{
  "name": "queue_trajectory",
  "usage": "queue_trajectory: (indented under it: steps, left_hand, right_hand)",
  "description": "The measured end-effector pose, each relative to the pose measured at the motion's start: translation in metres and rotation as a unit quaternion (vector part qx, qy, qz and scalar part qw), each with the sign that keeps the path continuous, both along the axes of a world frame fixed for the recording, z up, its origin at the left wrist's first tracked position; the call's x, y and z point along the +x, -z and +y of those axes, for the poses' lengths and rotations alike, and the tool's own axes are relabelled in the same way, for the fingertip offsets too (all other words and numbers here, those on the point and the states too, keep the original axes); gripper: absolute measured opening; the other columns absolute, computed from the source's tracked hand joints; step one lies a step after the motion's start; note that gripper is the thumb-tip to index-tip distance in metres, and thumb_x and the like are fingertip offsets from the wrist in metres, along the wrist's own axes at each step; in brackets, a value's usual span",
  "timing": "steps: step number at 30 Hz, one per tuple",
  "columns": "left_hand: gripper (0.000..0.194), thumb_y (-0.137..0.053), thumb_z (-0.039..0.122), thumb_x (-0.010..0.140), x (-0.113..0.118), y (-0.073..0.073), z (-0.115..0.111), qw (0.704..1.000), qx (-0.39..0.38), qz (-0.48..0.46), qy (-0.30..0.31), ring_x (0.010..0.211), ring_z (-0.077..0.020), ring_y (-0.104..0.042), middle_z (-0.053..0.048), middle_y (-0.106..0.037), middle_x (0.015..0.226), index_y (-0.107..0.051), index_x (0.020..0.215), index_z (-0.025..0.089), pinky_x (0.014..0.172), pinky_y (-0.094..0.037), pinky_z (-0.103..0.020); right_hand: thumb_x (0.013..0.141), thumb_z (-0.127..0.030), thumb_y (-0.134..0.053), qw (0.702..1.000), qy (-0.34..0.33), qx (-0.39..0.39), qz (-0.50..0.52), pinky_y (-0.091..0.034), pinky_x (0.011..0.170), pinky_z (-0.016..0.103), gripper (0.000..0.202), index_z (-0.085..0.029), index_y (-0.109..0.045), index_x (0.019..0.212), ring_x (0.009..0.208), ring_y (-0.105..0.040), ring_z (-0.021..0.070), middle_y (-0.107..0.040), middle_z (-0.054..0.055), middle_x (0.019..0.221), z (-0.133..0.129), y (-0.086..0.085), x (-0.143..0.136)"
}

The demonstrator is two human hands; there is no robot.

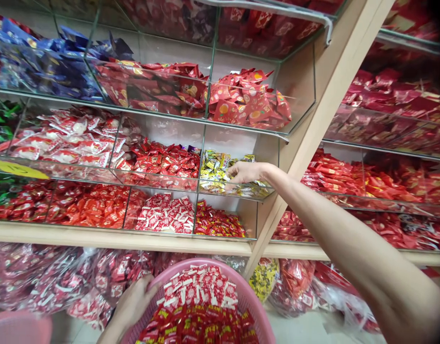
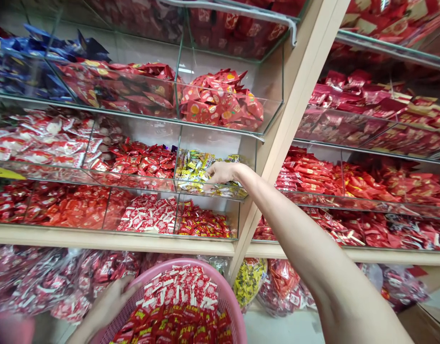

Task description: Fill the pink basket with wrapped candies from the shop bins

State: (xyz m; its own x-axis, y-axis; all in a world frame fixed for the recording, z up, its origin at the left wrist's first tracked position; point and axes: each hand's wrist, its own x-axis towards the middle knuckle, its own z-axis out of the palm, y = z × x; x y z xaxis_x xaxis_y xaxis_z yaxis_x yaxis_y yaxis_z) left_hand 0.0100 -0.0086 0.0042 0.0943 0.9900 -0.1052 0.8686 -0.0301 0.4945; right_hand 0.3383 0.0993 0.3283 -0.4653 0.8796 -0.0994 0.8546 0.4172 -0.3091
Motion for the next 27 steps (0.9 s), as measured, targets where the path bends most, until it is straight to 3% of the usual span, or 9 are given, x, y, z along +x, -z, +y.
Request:
queue_trajectory:
  steps: [5, 9, 13, 15, 18, 21, 24, 27]
  left_hand:
    - [0.036, -0.038, 0.047, 0.087, -0.001, 0.0, 0.002, 1.0, 0.004, -0.012, -0.003, 0.09, -0.0235, -0.066, -0.008, -0.071, 0.086, -0.062, 0.089, 0.02, 0.074, -0.043, -0.027]
    - [0.033, -0.041, 0.045, 0.086, 0.0, -0.002, 0.0, 1.0, 0.003, -0.009, 0.0, 0.087, -0.0221, -0.066, -0.007, -0.071, 0.084, -0.063, 0.086, 0.02, 0.072, -0.043, -0.026]
    - [0.033, -0.043, 0.046, 0.086, 0.003, -0.008, -0.002, 1.0, -0.005, -0.005, -0.007, 0.085, -0.0216, -0.066, -0.006, -0.071, 0.083, -0.064, 0.089, 0.021, 0.069, -0.041, -0.024]
    - [0.034, -0.042, 0.046, 0.086, 0.005, -0.01, -0.003, 1.0, -0.011, 0.008, -0.005, 0.083, -0.0216, -0.066, -0.007, -0.071, 0.082, -0.063, 0.089, 0.02, 0.066, -0.041, -0.025]
    - [0.038, -0.039, 0.048, 0.088, 0.007, -0.011, -0.004, 1.0, -0.001, 0.024, 0.012, 0.084, -0.0227, -0.066, -0.009, -0.071, 0.086, -0.063, 0.089, 0.019, 0.065, -0.04, -0.026]
    - [0.042, -0.037, 0.051, 0.088, 0.007, -0.01, -0.004, 0.999, 0.009, 0.034, 0.016, 0.084, -0.0235, -0.066, -0.011, -0.071, 0.087, -0.063, 0.089, 0.018, 0.066, -0.04, -0.027]
    - [0.041, -0.038, 0.051, 0.087, 0.006, -0.008, -0.005, 0.999, 0.006, 0.032, 0.019, 0.08, -0.0217, -0.066, -0.009, -0.071, 0.085, -0.062, 0.089, 0.018, 0.066, -0.04, -0.026]
    - [0.042, -0.038, 0.052, 0.087, 0.006, -0.007, -0.006, 0.999, 0.011, 0.037, 0.021, 0.079, -0.0224, -0.065, -0.009, -0.07, 0.082, -0.063, 0.088, 0.018, 0.065, -0.039, -0.027]
  right_hand:
    - [0.072, -0.036, -0.065, 0.997, 0.037, 0.048, 0.052, -0.022, 0.053, 0.023, 0.027, -0.015, -0.05, 0.063, 0.057, -0.031, 0.0065, -0.035, -0.007, 0.056, -0.013, -0.003, 0.003]
    - [0.076, -0.038, -0.062, 0.989, 0.068, 0.087, 0.094, -0.02, 0.053, 0.024, 0.027, -0.013, -0.053, 0.073, 0.057, -0.029, 0.0057, -0.037, -0.007, 0.059, -0.031, -0.019, 0.016]
    - [0.072, -0.04, -0.065, 0.976, 0.051, 0.149, 0.152, -0.024, 0.054, 0.022, 0.027, -0.015, -0.055, 0.072, 0.058, -0.034, 0.006, -0.042, -0.006, 0.063, -0.069, -0.033, 0.019]
    - [0.073, -0.042, -0.065, 0.979, 0.014, 0.139, 0.15, -0.029, 0.055, 0.022, 0.027, -0.016, -0.057, 0.075, 0.06, -0.042, 0.0074, -0.048, -0.005, 0.066, -0.097, -0.024, 0.012]
    - [0.079, -0.039, -0.062, 0.983, -0.065, 0.03, 0.167, -0.039, 0.06, 0.024, 0.021, -0.019, -0.058, 0.082, 0.068, -0.052, 0.0123, -0.058, -0.002, 0.075, -0.14, 0.022, -0.009]
    - [0.076, -0.031, -0.066, 0.985, -0.084, -0.028, 0.149, -0.038, 0.055, 0.026, 0.011, -0.023, -0.059, 0.079, 0.063, -0.049, 0.0137, -0.058, -0.002, 0.074, -0.179, 0.105, -0.03]
    - [0.078, -0.031, -0.063, 0.984, -0.087, -0.142, 0.066, -0.039, 0.06, 0.027, 0.01, -0.022, -0.059, 0.081, 0.072, -0.054, 0.0164, -0.061, 0.001, 0.085, -0.209, 0.194, -0.043]
    - [0.077, -0.03, -0.062, 0.981, -0.071, -0.18, -0.026, -0.041, 0.07, 0.029, 0.016, -0.019, -0.06, 0.088, 0.087, -0.058, 0.0212, -0.063, 0.006, 0.099, -0.23, 0.255, -0.05]
